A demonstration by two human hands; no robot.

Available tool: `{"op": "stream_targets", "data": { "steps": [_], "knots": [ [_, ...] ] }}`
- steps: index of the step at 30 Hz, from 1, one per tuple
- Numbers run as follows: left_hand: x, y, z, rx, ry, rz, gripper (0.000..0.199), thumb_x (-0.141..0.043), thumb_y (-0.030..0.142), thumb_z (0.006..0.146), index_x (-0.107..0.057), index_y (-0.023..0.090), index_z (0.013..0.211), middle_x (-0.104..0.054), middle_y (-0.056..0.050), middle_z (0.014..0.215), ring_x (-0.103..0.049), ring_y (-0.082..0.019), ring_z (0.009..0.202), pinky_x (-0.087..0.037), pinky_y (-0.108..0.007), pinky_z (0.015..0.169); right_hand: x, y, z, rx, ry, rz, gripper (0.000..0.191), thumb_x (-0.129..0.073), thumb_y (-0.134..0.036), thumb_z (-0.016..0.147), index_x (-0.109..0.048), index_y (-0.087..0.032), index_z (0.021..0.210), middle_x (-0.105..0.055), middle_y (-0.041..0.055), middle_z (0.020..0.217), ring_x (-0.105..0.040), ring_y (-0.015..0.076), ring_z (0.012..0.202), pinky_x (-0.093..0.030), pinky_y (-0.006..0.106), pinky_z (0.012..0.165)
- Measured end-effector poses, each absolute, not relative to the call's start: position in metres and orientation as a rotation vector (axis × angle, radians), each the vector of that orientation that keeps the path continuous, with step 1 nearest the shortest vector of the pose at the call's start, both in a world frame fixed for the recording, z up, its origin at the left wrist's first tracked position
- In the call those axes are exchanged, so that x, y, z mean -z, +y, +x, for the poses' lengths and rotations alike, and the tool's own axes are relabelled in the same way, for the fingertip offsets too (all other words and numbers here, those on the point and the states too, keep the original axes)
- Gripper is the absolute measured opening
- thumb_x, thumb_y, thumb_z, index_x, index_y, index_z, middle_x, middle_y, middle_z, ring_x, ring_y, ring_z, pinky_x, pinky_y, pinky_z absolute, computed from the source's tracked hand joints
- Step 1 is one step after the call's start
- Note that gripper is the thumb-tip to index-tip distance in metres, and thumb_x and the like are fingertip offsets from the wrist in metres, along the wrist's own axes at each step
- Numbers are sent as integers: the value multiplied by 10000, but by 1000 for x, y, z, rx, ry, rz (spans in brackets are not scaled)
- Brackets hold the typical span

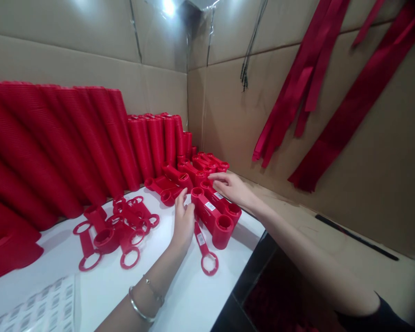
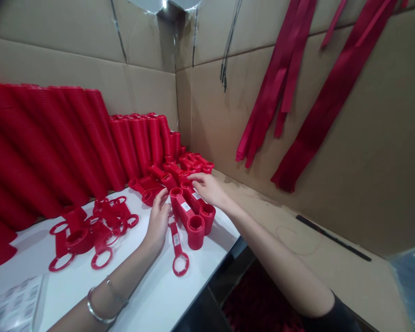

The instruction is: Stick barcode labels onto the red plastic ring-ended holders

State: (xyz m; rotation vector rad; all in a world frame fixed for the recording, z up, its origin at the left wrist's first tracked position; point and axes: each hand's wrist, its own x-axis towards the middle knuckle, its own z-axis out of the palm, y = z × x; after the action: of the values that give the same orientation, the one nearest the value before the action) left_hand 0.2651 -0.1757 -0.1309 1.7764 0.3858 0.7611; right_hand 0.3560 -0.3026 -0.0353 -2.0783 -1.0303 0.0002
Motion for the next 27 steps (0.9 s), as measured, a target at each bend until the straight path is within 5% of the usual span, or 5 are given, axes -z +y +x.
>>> {"op": "stream_targets", "data": {
  "steps": [5,9,15,22,27],
  "knots": [
    [129,-168,245,-708,402,2041,400,-423,118,743,-374,173,1136,-426,-102,1175,-410,-222,1119,-361,-393,926,37,-342,270,198,-1253,-2025,259,-383,-161,848,-603,-204,978,-630,51,883,-582,156,799,-486,288,724],
    [122,-166,222,-521,253,2286,269,-446,117,725,-520,191,973,-525,-65,945,-472,-242,921,-380,-399,816,79,-362,212,239,-1526,-2207,277,-513,-201,778,-571,-152,1045,-588,150,1027,-561,259,907,-512,398,742],
    [105,-158,194,-115,-15,2692,220,-352,134,787,-555,199,841,-517,-57,900,-471,-214,828,-390,-335,706,123,-370,204,218,-1554,-2168,202,-479,-76,765,-594,-181,896,-612,108,946,-598,193,844,-540,293,713],
    [74,-133,183,62,-292,2543,329,-439,156,766,-539,261,1062,-530,-22,995,-506,-173,895,-408,-282,786,83,-378,209,333,-1588,-2011,191,-506,-97,758,-589,-183,907,-611,116,996,-605,161,863,-527,229,722],
    [23,-120,221,-198,-451,2463,317,-503,246,764,-574,253,1073,-494,-25,1041,-519,-161,940,-388,-273,882,51,-376,234,513,-1455,-2038,205,-501,-151,795,-578,-227,969,-582,100,1091,-556,201,996,-500,322,793]
  ]
}}
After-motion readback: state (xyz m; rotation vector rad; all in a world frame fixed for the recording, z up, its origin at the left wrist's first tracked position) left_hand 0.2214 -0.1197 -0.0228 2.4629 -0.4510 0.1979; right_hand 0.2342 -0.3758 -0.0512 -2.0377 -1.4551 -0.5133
